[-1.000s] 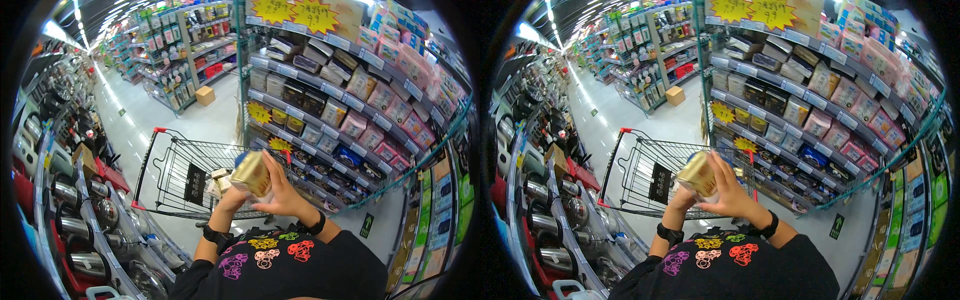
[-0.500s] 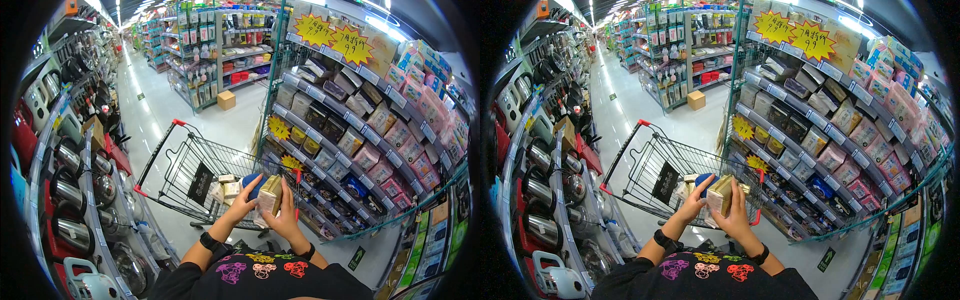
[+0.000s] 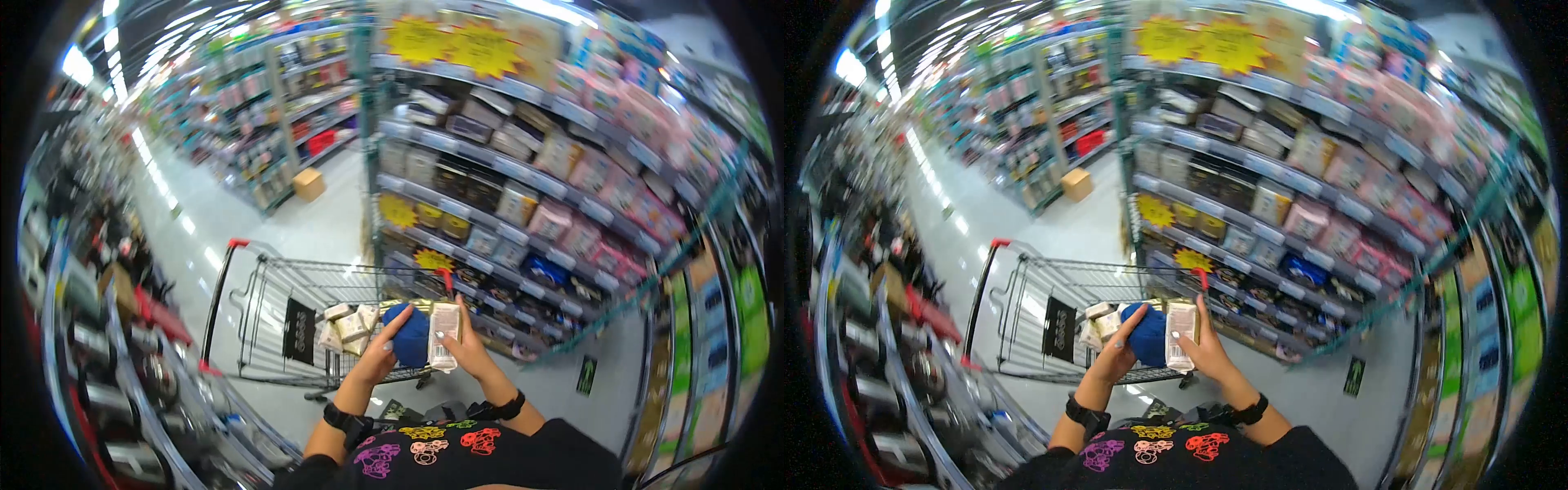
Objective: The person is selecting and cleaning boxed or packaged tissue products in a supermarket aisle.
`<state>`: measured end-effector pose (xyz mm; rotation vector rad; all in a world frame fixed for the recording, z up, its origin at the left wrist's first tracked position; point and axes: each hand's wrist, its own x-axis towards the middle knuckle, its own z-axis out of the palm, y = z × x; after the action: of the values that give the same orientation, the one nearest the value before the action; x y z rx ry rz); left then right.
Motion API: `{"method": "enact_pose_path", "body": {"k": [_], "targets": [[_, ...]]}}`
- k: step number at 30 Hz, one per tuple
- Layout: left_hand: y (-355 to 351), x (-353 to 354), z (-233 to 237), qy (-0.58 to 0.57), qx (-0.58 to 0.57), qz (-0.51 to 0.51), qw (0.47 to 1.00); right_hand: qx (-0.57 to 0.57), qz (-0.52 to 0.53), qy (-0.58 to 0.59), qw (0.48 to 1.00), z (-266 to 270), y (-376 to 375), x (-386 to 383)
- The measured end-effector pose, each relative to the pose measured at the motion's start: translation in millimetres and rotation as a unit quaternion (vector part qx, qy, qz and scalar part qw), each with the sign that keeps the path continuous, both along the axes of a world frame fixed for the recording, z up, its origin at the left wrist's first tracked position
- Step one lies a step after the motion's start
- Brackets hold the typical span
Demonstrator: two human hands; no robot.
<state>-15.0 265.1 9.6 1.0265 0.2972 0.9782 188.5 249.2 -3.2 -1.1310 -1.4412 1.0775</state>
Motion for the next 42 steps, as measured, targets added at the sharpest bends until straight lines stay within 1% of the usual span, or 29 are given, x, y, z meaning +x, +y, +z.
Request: {"method": "enact_pose_path", "body": {"k": [1,2,3,5,6,9,12,13,14,16,17,18,20,21,24,27,30,32,33,35,36,37,39,42], "targets": [[-5.2,0.4,3.2,-0.004,-0.036,-0.021,0.999,-0.025,-0.004,0.031,0.999,1.4,-2.9,4.4],[-8.0,2.6,1.9,-0.014,-0.044,-0.036,0.998,-0.049,-0.005,0.064,0.997,2.7,-6.2,8.4],[-11.1,4.5,-0.3,-0.025,-0.054,-0.050,0.997,-0.066,-0.023,0.072,0.995,3.6,-10.4,11.3],[-18.1,4.3,-3.3,-0.032,-0.085,-0.077,0.993,-0.064,-0.064,0.069,0.994,-3.2,-17.1,18.9],[-18.7,7.0,0.7,-0.029,-0.087,-0.082,0.992,-0.068,-0.082,0.076,0.991,-6.6,-21.0,22.0],[-22.0,18.0,5.7,-0.018,-0.090,-0.094,0.991,-0.094,-0.118,0.178,0.972,-5.7,-38.1,28.9],[-27.5,37.6,3.0,0.041,-0.051,-0.097,0.993,-0.118,-0.150,0.270,0.944,-0.1,-53.4,32.8],[-29.6,41.2,-0.9,0.018,-0.054,-0.128,0.990,-0.114,-0.171,0.277,0.939,7.7,-58.1,29.3],[-32.0,48.3,-2.3,0.030,-0.072,-0.126,0.989,-0.096,-0.171,0.281,0.939,6.3,-60.6,27.7],[-38.0,61.2,-5.8,0.057,-0.110,-0.119,0.985,-0.049,-0.207,0.194,0.958,-6.1,-65.2,22.7],[-32.5,62.6,-21.7,0.046,-0.141,-0.136,0.980,-0.017,-0.210,0.148,0.966,-21.7,-64.9,21.7],[-30.8,67.9,-30.5,0.028,-0.146,-0.137,0.979,0.004,-0.200,0.129,0.971,-31.0,-66.5,18.9],[-25.4,71.4,-48.9,0.014,-0.180,-0.184,0.966,-0.037,-0.196,0.129,0.971,-24.1,-72.9,14.0],[-25.9,75.1,-48.4,0.016,-0.178,-0.182,0.967,-0.006,-0.222,0.093,0.971,-25.9,-71.6,14.2],[-27.4,84.1,-39.5,0.039,-0.184,-0.173,0.967,-0.025,-0.241,0.097,0.965,-21.4,-72.4,25.0],[-22.7,97.0,-41.8,0.047,-0.174,-0.149,0.972,-0.005,-0.303,-0.006,0.953,-10.8,-67.1,43.3],[-18.9,123.3,-33.7,0.031,-0.182,-0.159,0.970,0.024,-0.352,-0.079,0.932,-9.2,-60.3,75.7],[-17.9,146.5,-22.0,0.029,-0.174,-0.183,0.967,0.037,-0.367,-0.090,0.925,-0.6,-59.8,102.4],[-13.8,160.1,-24.6,0.039,-0.158,-0.191,0.968,0.041,-0.374,-0.091,0.922,2.3,-60.3,116.4],[-6.2,184.8,-21.3,0.122,-0.120,-0.227,0.959,0.030,-0.371,-0.073,0.925,5.3,-63.1,147.6],[-2.0,198.7,-19.4,0.161,-0.101,-0.244,0.951,0.038,-0.384,-0.085,0.919,3.9,-64.3,163.0],[4.3,211.6,-23.4,0.158,-0.100,-0.278,0.942,0.046,-0.396,-0.097,0.912,2.3,-66.0,179.7],[6.8,250.3,-17.3,0.187,-0.095,-0.289,0.934,0.049,-0.417,-0.103,0.902,11.2,-72.7,210.4],[9.6,311.8,-11.7,0.222,-0.084,-0.309,0.921,0.131,-0.465,-0.205,0.851,20.5,-80.2,262.3]]}}
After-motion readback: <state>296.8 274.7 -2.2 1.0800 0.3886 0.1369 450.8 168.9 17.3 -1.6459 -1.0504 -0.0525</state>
